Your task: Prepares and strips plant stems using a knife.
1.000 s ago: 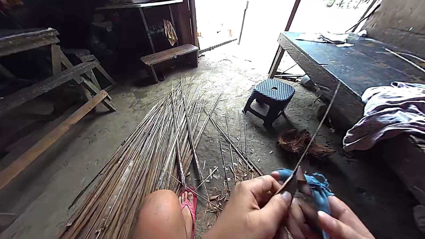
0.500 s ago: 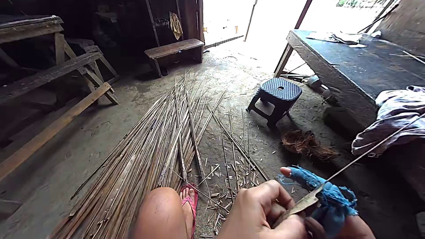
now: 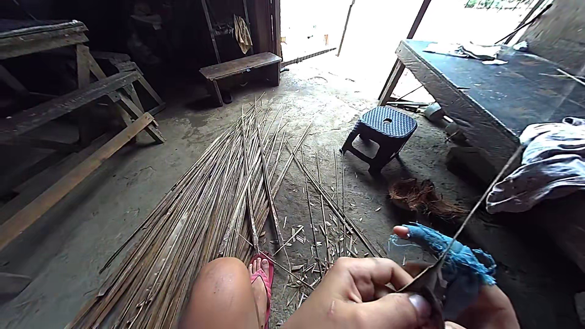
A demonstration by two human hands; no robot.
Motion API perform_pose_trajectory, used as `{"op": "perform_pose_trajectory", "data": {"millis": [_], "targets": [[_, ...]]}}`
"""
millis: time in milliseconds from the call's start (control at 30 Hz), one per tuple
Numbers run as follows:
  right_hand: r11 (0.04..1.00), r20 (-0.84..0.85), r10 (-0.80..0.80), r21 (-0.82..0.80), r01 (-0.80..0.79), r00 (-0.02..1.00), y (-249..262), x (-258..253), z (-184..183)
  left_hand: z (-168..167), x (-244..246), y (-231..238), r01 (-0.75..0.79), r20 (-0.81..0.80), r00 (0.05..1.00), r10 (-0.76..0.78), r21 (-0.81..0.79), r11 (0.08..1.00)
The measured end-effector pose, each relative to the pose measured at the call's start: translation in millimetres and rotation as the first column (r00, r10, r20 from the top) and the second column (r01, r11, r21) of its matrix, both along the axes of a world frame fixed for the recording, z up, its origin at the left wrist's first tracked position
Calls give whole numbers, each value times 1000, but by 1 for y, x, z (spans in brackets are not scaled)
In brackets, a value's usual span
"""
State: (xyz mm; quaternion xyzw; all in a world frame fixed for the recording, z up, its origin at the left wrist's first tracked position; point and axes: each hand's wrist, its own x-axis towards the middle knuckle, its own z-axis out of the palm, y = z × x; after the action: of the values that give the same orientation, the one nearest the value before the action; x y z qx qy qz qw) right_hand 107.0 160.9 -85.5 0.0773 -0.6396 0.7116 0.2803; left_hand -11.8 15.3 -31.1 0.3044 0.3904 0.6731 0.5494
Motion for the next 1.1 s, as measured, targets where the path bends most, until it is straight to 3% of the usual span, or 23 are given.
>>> {"op": "perform_pose_trajectory", "data": {"millis": [233, 433, 600, 733, 1000, 1100], "targets": [[978, -37, -177, 104, 180, 983, 3, 0, -2, -1, 1, -1, -39, 19, 999, 39, 6, 999], [915, 88, -401, 93, 393, 912, 22, 0, 4, 0, 1, -6, -49, -48, 998, 48, -8, 999], [969, 108, -239, 86, 230, 965, 20, 9, 12, -3, 1, -4, -83, -27, 996, 82, -46, 995], [986, 146, -85, -129, 104, 986, -2, 8, 13, -4, 4, -2, -95, -105, 991, 85, -91, 991], [946, 345, -274, -69, 316, 897, -25, 6, 35, -4, 16, 1, -163, -316, 943, 103, -168, 972], [925, 355, -340, -41, 378, 871, -19, 7, 40, -4, 14, -1, -97, -414, 910, 6, -200, 975]]}}
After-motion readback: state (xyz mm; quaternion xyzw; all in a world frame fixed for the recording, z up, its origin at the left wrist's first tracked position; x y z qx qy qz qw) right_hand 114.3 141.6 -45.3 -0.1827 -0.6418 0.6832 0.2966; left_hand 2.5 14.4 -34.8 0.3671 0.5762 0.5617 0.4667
